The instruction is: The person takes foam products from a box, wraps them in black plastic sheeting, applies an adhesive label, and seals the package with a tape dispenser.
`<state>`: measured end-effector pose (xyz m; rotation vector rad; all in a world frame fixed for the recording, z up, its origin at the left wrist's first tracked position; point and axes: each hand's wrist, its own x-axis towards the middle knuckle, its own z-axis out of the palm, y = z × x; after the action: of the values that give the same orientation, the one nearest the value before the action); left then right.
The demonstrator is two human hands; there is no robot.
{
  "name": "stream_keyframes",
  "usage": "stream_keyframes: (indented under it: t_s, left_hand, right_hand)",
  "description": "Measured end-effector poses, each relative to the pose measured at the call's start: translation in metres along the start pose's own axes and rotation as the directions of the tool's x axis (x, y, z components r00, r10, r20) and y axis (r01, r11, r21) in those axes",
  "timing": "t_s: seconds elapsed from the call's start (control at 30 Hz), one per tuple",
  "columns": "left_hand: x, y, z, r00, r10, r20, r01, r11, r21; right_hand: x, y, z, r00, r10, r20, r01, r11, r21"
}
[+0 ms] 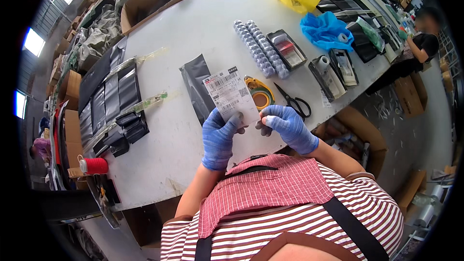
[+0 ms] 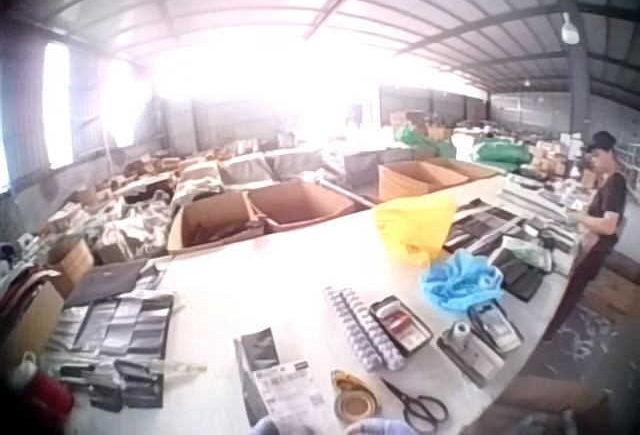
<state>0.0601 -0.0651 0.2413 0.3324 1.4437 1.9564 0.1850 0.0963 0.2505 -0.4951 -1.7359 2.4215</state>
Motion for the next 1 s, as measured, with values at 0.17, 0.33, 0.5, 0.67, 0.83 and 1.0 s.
stream_keyframes:
  t_s: [0.17,0.33,0.5,0.67,0.83,1.0]
  left_hand:
    - [0.000,0.001,-0.001,0.999,-0.009,-0.032,0.010,1.000,0.012]
    - [-0.001,0.000,0.003,1.000,0.015,-0.025,-0.015,1.000,-0.003]
    - [-0.002,0.000,0.005,0.998,0.006,-0.057,-0.008,0.999,-0.038]
    - [0.001,0.000,0.007,0.999,-0.008,-0.040,0.006,0.999,-0.035]
    - [0.010,-0.010,-0.010,0.745,0.663,0.076,-0.505,0.486,0.714]
    - [-0.003,-0.004,0.013,0.964,0.056,0.258,-0.110,0.973,0.202]
  right_hand:
    - [-0.001,-0.005,0.003,1.000,-0.002,-0.007,0.002,1.000,0.005]
    - [-0.001,-0.005,0.002,1.000,-0.017,-0.014,0.017,1.000,0.009]
    - [-0.002,-0.005,0.002,1.000,-0.012,-0.007,0.012,1.000,0.009]
    - [0.000,0.001,0.002,1.000,-0.021,0.007,0.021,1.000,0.000]
    - [0.002,0.001,0.015,0.995,-0.068,-0.077,0.070,0.997,0.022]
    - [0.007,0.007,0.012,0.983,-0.171,-0.065,0.159,0.974,-0.160]
